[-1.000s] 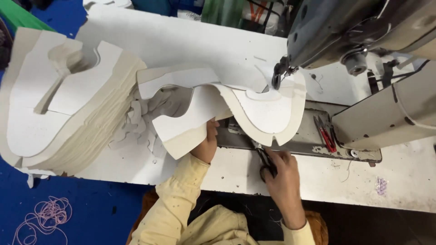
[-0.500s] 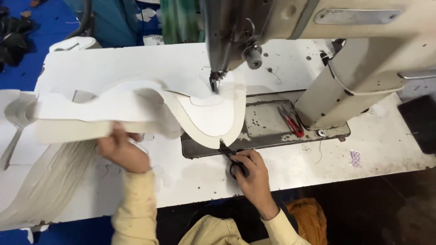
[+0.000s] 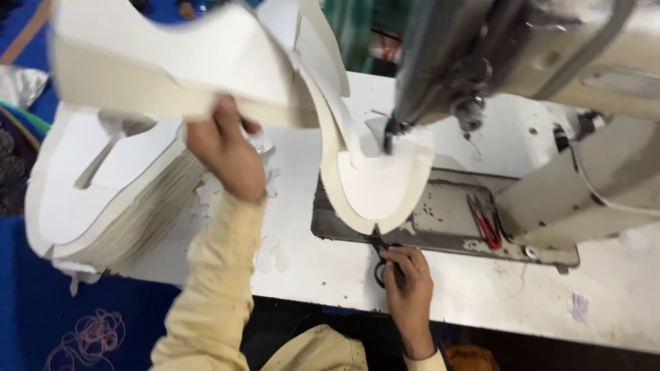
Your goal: The person sews white shoe parts using a sewing machine, then cuts the excess thread with scissors. They repeat this process for multiple shoe parts, stacking the finished pieces on the table.
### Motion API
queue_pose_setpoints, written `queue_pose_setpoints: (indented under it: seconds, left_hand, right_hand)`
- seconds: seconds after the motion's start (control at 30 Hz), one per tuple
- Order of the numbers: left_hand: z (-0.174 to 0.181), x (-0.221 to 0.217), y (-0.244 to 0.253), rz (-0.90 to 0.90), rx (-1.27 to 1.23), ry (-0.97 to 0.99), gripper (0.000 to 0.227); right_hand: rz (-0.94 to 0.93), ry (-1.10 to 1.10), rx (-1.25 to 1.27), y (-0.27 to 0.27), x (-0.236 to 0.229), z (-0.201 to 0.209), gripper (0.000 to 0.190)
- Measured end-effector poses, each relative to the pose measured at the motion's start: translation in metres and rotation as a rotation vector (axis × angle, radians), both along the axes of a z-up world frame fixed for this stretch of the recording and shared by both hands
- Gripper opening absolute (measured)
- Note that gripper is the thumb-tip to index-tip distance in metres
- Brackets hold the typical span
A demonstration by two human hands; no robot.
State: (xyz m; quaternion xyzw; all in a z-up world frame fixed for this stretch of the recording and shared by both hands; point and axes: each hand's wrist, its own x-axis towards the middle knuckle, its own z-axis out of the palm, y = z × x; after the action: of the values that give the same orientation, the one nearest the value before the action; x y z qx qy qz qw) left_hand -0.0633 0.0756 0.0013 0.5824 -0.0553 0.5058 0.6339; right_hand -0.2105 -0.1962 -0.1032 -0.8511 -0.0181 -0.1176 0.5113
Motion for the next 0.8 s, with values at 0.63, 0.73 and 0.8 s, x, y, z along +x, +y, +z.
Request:
queue_pose_setpoints:
  seconds: [0.63,0.73,0.8]
  left_hand:
    - [-0.008,-0.082,0.071,0.014,0.099,0.125,0.016]
    - [0.005,-0.102,0.073,0.0,0.011,0.092,0.012]
    - [0.007,-0.11,0.075,-0.249,-0.347,0.071,0.015]
  right_hand:
    - [-0.064,0.012,-0.059,0.011,0.0,-0.008,0.018]
    - [-0.102,0.016,-0.115,0.009,0.002,-0.019,0.018]
    - [-0.07,-0.062,-0.061,0.007,0.001,-0.025,0.016]
